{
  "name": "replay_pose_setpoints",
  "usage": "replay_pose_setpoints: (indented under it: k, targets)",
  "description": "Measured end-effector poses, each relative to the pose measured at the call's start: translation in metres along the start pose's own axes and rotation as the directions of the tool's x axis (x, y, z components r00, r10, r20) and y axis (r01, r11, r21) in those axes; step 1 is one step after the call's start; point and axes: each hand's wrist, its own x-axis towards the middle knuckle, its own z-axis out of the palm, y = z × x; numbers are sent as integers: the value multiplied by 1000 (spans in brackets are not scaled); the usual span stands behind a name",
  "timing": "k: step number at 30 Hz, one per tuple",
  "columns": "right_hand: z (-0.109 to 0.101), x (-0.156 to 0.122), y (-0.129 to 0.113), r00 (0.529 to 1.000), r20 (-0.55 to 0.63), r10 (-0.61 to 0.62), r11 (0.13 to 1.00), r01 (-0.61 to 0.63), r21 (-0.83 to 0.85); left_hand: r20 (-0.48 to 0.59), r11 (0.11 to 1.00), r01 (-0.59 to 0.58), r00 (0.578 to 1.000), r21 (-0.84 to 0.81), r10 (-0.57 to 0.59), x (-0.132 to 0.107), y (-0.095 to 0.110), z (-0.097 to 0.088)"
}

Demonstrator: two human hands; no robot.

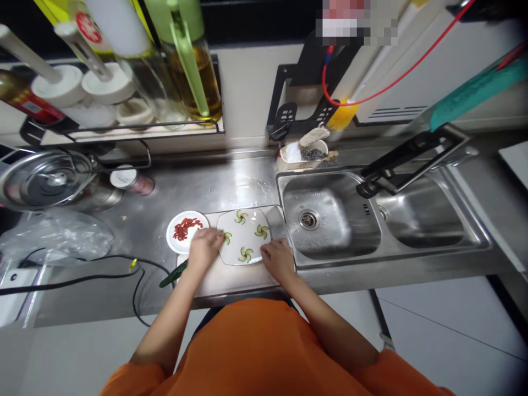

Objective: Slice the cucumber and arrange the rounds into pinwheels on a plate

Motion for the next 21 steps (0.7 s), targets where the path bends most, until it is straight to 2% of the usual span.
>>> replay_pose_setpoints:
  k: [2,3,6,9,14,18,21]
  targets:
    - [0,1,4,1000,-17,8,1000,-8,19,-126,989,140,983,53,-133,-1,-22,-20]
    - [1,2,5,1000,-26,11,1000,-10,26,-179,971,224,962,79,-207,0,-31,-28]
    - [0,3,9,998,-52,19,999,-17,38,-153,913,380,921,147,-359,1,-44,-41]
    - [-1,5,11,996,-82,34,999,-30,40,-135,862,477,878,170,-459,0,-39,-40]
    - [-1,7,18,990,-134,42,997,-34,64,-136,855,505,861,118,-490,-13,-16,-33]
    - [2,9,22,989,-134,59,994,-45,101,-3,878,474,880,67,-475,-30,3,-23]
    - [3,9,20,992,-92,89,992,-79,102,101,878,468,873,95,-477,-42,13,-12]
